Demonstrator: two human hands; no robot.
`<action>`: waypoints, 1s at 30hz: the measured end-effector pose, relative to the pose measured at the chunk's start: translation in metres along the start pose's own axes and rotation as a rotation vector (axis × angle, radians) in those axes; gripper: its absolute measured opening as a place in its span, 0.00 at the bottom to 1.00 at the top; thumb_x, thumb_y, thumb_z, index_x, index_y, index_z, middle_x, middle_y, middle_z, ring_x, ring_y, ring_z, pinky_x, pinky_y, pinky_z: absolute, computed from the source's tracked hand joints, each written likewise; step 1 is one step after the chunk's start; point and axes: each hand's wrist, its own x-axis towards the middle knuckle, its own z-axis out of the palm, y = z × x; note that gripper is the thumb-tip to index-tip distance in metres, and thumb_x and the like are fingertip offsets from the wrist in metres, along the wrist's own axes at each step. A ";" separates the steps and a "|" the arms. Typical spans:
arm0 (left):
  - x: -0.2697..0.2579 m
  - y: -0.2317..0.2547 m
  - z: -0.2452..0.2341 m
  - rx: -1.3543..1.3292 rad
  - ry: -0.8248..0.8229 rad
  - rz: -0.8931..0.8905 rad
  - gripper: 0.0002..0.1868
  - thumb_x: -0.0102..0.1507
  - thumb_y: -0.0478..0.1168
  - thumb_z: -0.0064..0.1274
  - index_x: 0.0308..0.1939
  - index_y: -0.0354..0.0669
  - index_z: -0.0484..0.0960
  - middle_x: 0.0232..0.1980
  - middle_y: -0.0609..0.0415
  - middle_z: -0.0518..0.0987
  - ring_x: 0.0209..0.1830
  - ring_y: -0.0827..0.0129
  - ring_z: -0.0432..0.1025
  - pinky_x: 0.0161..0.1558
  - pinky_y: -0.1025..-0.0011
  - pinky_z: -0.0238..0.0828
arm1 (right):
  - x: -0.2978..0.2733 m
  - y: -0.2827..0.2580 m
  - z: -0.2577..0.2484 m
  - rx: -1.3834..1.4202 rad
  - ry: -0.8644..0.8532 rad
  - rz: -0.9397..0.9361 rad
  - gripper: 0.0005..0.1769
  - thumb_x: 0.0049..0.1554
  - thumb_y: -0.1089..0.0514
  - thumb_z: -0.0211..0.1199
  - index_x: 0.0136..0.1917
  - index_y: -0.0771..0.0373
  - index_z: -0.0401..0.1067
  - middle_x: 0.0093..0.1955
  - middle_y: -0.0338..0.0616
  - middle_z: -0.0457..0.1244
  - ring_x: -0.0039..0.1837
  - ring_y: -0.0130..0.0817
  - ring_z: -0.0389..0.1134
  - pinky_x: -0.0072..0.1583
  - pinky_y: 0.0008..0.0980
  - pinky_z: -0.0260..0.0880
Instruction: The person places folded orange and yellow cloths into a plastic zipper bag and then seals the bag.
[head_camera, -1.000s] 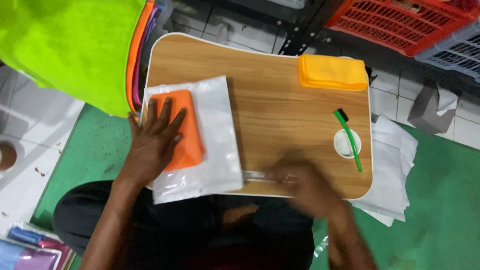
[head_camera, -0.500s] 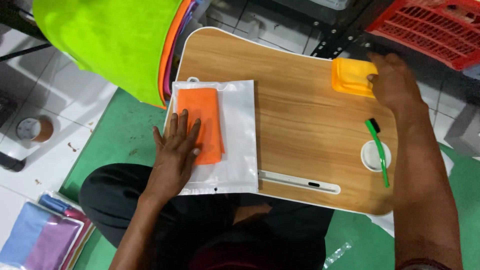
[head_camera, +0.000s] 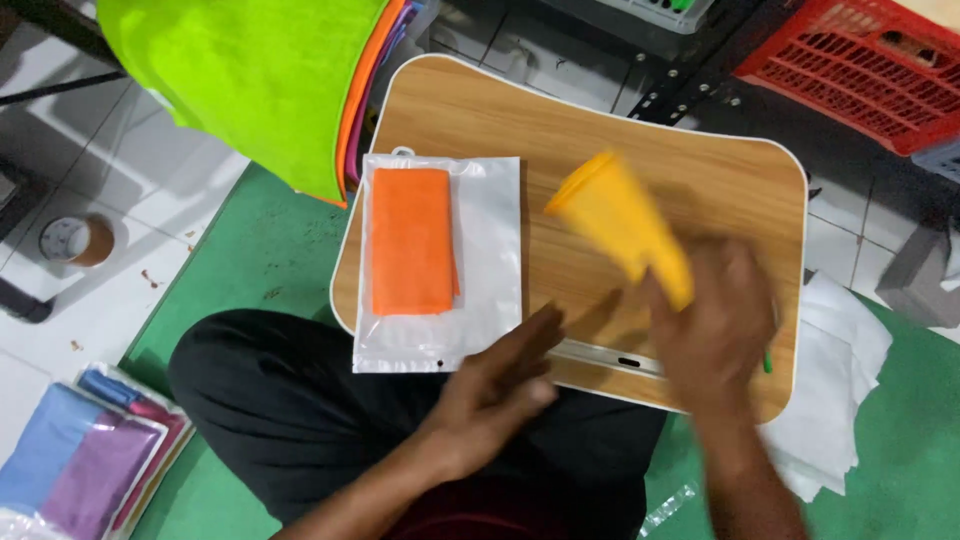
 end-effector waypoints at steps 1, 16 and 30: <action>0.003 -0.011 0.008 0.000 0.009 -0.001 0.37 0.66 0.39 0.49 0.77 0.37 0.54 0.80 0.42 0.61 0.80 0.53 0.58 0.73 0.58 0.57 | -0.019 -0.020 0.002 0.007 -0.003 -0.005 0.16 0.57 0.59 0.72 0.55 0.70 0.75 0.49 0.52 0.61 0.45 0.46 0.61 0.47 0.44 0.61; -0.006 -0.057 -0.002 -0.436 0.408 0.210 0.19 0.68 0.29 0.48 0.64 0.33 0.72 0.53 0.47 0.81 0.49 0.70 0.75 0.53 0.72 0.73 | -0.055 -0.084 -0.021 0.594 -0.140 0.307 0.39 0.57 0.49 0.61 0.74 0.73 0.57 0.73 0.62 0.56 0.73 0.57 0.58 0.71 0.50 0.59; -0.028 -0.051 -0.053 -0.301 0.495 0.101 0.15 0.60 0.22 0.58 0.51 0.28 0.80 0.43 0.46 0.84 0.38 0.71 0.77 0.45 0.75 0.77 | -0.087 -0.071 0.010 1.017 -0.726 0.613 0.09 0.57 0.59 0.63 0.50 0.64 0.72 0.38 0.39 0.66 0.37 0.27 0.60 0.41 0.28 0.62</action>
